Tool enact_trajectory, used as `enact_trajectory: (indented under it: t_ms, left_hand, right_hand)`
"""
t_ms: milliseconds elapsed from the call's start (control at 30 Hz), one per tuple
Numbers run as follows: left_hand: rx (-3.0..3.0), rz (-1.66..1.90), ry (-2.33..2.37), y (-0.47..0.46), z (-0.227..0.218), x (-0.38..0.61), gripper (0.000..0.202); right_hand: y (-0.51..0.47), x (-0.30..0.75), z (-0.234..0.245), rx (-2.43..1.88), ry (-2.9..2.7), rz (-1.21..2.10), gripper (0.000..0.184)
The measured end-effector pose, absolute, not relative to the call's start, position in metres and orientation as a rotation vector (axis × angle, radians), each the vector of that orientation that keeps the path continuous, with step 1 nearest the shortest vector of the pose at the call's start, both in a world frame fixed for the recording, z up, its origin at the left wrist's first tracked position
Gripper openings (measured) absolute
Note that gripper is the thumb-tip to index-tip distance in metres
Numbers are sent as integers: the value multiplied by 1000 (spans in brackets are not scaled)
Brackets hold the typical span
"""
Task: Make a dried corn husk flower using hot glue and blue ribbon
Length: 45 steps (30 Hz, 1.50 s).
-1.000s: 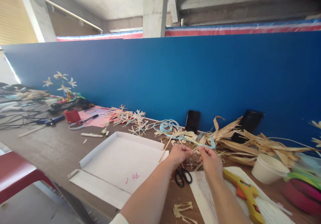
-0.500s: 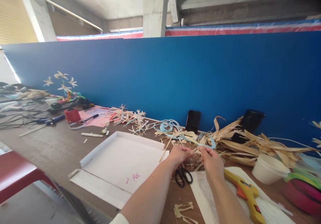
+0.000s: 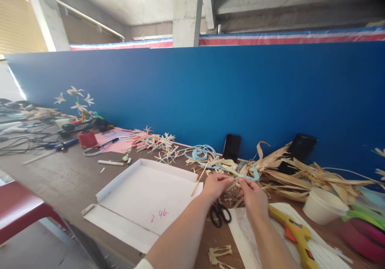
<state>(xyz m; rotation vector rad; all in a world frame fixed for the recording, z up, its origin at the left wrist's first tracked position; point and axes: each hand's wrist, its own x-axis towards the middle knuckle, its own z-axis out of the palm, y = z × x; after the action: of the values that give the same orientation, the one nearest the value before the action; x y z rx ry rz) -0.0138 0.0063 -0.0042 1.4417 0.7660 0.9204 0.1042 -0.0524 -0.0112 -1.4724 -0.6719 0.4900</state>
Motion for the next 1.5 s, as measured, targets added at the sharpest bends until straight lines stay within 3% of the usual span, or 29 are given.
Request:
enact_trajectory:
  t_ms: [233,1500]
  left_hand:
    - [1653,1043,841,5,-2,-13,21]
    - [1675,756,840,6,-13,-10,22]
  right_hand:
    - [-50,106,-16,-1505,-715,469,45]
    - [-54,102,-9,-1521,-663,494,41]
